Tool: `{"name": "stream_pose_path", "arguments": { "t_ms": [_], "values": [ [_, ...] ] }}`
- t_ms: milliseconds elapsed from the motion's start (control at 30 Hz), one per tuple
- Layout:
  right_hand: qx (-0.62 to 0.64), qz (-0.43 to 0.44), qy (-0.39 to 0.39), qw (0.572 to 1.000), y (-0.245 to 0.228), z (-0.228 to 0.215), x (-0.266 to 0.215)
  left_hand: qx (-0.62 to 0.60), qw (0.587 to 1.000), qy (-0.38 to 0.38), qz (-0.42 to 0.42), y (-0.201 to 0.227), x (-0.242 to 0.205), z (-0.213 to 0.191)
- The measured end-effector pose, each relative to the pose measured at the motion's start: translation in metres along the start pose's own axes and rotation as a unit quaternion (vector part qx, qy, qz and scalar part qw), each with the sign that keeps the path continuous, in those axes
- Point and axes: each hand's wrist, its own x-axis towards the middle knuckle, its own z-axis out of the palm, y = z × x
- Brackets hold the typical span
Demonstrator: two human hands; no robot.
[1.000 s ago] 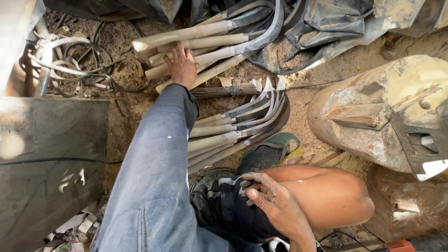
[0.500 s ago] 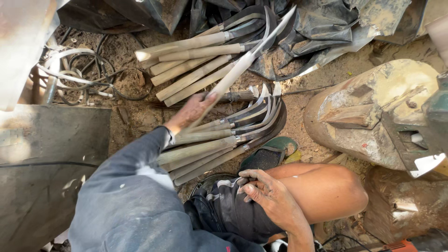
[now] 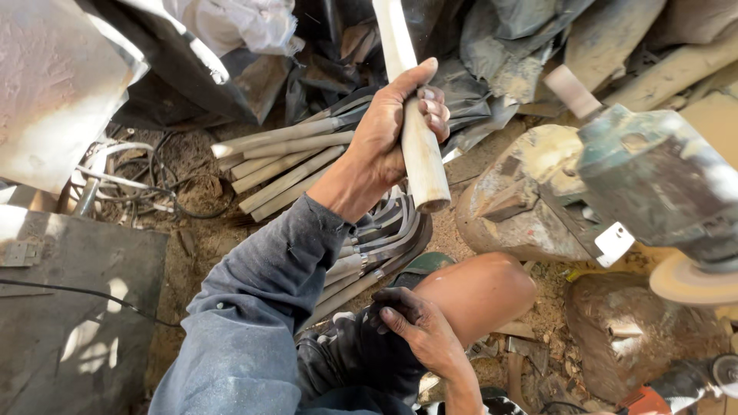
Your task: The person shapes wooden handles using a bench grinder and an angle grinder, repeatedly rotating the wood against the wheels to smooth and taper the ends. The person handles multiple wooden handles and curved metal tools, placing finished pieces aside.
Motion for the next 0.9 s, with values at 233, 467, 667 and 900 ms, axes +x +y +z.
{"name": "stream_pose_path", "arguments": {
  "t_ms": [233, 467, 667, 900],
  "values": [
    [0.115, -0.062, 0.036, 0.991, 0.019, 0.005, -0.025, -0.041, 0.996, -0.047, -0.068, -0.026, -0.006, 0.018],
    [0.018, -0.129, 0.046, 0.99, -0.008, 0.012, -0.045, 0.18, 0.98, -0.084, 0.026, -0.048, -0.072, 0.036],
    [-0.1, -0.185, 0.132, 0.969, -0.016, -0.018, -0.104, 0.489, 0.852, -0.161, 0.1, -0.094, -0.115, 0.059],
    [0.145, -0.411, 0.4, 0.806, -0.046, -0.089, -0.204, 0.749, 0.503, -0.3, 0.31, -0.215, -0.117, 0.045]
  ]
}}
